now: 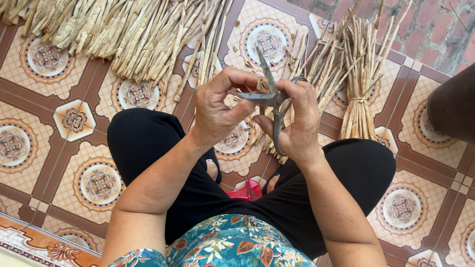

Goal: The person sits on a small red stool on a tiled floor and uses shears to trim the ends of thin, dried sticks. They pick up sticks one at a time, cut the ends, and place the trimmed pieces back on the floor.

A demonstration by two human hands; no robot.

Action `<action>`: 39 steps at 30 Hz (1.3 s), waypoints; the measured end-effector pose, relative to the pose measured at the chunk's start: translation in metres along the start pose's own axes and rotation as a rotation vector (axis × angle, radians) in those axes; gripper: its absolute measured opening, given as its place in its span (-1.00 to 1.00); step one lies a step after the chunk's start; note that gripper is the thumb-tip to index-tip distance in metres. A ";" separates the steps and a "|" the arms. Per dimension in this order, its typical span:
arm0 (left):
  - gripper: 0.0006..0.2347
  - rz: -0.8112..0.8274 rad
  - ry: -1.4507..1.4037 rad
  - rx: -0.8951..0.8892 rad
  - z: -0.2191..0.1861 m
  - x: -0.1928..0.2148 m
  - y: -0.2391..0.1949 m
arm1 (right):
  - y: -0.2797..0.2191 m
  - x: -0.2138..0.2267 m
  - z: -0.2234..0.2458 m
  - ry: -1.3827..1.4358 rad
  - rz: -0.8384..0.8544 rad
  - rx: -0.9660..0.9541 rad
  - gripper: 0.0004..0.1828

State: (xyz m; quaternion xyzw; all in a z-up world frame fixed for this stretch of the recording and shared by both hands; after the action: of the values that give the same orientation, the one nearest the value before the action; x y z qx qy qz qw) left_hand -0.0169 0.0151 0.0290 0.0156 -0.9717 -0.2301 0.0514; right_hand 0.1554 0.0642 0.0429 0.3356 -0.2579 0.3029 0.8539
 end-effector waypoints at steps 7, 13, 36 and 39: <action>-0.84 0.017 -0.225 0.001 -0.001 -0.001 -0.001 | 0.000 0.000 0.000 0.014 -0.001 -0.033 -0.29; -0.90 -0.053 -0.249 0.067 0.001 -0.004 -0.004 | -0.003 -0.003 -0.002 0.025 -0.012 -0.040 -0.32; -0.95 -0.130 -0.083 0.143 0.002 0.015 0.001 | -0.005 -0.036 -0.059 0.612 0.222 -0.419 -0.47; -0.92 -0.196 -0.039 0.068 -0.015 0.029 0.001 | -0.001 -0.046 -0.078 0.756 0.334 -0.480 -0.44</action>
State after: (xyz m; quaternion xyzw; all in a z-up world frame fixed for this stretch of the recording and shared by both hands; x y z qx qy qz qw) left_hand -0.0437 0.0075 0.0457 0.1080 -0.9735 -0.2013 0.0091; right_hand 0.1436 0.1045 -0.0374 -0.0511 -0.0424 0.4688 0.8808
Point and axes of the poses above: each hand's wrist, its own y-axis towards the middle knuckle, its own x-axis out of the back of the hand, z = x × y, the point moved 4 cm from there along y, towards the middle knuckle, and after that the axes turned 12 degrees about z, right-handed, at the moved point
